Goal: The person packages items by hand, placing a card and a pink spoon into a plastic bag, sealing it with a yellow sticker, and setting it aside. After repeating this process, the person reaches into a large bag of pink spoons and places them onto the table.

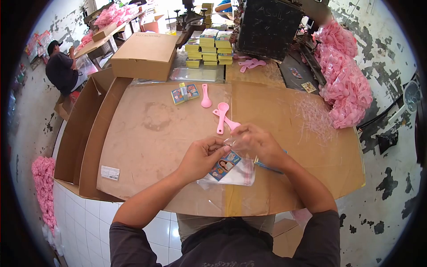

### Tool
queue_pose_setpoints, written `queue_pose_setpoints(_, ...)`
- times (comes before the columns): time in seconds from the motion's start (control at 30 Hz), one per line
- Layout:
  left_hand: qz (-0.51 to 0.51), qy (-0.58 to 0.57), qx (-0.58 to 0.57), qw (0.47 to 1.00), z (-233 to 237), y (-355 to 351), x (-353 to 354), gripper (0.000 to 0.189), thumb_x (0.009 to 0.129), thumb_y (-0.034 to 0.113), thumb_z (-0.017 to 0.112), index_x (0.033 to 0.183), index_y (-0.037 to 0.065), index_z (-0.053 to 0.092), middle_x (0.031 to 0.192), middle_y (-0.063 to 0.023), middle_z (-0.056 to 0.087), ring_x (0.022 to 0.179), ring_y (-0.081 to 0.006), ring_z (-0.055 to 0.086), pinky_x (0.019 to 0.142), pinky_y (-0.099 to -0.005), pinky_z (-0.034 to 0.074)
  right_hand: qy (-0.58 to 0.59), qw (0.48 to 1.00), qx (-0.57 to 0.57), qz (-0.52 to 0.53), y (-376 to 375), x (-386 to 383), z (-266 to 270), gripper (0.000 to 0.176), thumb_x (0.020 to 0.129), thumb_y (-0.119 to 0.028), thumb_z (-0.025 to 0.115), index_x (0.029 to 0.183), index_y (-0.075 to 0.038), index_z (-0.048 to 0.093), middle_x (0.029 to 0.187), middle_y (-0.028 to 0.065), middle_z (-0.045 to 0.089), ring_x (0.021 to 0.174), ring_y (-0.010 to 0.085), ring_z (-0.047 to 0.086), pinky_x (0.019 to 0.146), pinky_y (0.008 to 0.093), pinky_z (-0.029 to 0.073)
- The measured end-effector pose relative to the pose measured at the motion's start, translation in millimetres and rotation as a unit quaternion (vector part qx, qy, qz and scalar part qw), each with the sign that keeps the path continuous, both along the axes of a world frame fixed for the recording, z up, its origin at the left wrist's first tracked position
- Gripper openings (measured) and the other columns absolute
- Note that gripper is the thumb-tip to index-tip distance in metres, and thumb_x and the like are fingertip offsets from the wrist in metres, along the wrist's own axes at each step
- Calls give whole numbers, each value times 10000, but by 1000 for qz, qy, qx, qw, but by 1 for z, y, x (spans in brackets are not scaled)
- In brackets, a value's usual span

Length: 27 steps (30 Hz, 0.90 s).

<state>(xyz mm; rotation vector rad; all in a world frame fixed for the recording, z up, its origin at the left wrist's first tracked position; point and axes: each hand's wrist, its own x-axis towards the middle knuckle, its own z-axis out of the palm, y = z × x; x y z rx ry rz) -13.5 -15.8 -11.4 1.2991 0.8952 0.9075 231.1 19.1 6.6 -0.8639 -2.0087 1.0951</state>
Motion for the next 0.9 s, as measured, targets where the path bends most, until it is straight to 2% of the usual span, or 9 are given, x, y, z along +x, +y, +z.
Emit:
queue_pose_setpoints(0.03,7,6,13,1000,-2,1,0,212,1058,134,630,1196,-21,672,965,-39,752,842,-42,661,703,-208,539,-1,998,-63,2,7,-1,3,297,1020,-109,619,1305,-27,648,1291,149,657,1260,244,598,1076,402,455)
queue_pose_setpoints(0.13,35,-16,18,999,-1,3,-1,225,1061,128,623,1200,-47,648,988,-58,754,855,-44,673,689,-205,530,-151,965,200,-80,35,-21,6,327,926,-99,677,1251,-75,692,1338,144,647,1262,289,590,1069,403,454)
queue_pose_setpoints(0.23,27,-40,27,998,-3,4,-2,239,1065,139,620,1220,-42,631,964,-48,755,828,-35,662,675,-199,521,-233,882,410,17,67,-33,-6,366,852,-52,683,1211,-109,722,1326,103,660,1274,306,568,1116,405,410)
queue_pose_setpoints(0.33,26,-2,1,1000,7,3,-5,238,1067,145,616,1227,-31,628,961,-40,755,827,-33,657,677,-201,521,-310,873,366,90,81,-29,-1,369,841,-17,684,1200,-95,723,1281,88,672,1282,281,562,1097,453,413)
queue_pose_setpoints(0.43,28,-49,12,998,2,6,-6,237,1070,156,614,1225,-23,634,951,-29,754,826,-31,653,682,-206,522,-310,871,380,28,77,-15,7,295,878,-46,703,1167,-91,733,1212,85,676,1161,269,612,980,416,482)
queue_pose_setpoints(0.57,17,-61,-7,998,8,3,-5,229,1069,147,614,1232,-9,650,1000,-43,756,850,-39,663,718,-205,534,-109,991,61,-44,47,-2,29,289,957,-42,689,1245,-48,662,1138,75,674,981,177,659,794,320,522)
queue_pose_setpoints(0.63,4,-83,4,997,3,0,-2,233,1068,139,613,1238,-16,651,1011,-47,756,860,-44,666,729,-210,540,92,985,-144,-39,25,-1,38,353,991,-36,670,1335,-18,595,1119,72,668,922,132,663,732,280,526)
queue_pose_setpoints(0.73,-3,-47,6,999,5,-3,1,242,1067,132,613,1249,-21,654,1029,-54,757,883,-53,676,748,-216,551,194,971,-106,-90,1,-10,48,459,1000,-23,654,1425,8,484,1119,61,658,926,114,661,737,274,542)
queue_pose_setpoints(0.9,-18,-36,-7,999,3,-5,3,262,1070,131,607,1267,-35,651,1024,-58,761,906,-55,676,750,-227,551,210,970,-71,-100,-10,-16,45,470,991,5,658,1423,3,473,1136,84,646,973,140,678,732,273,569)
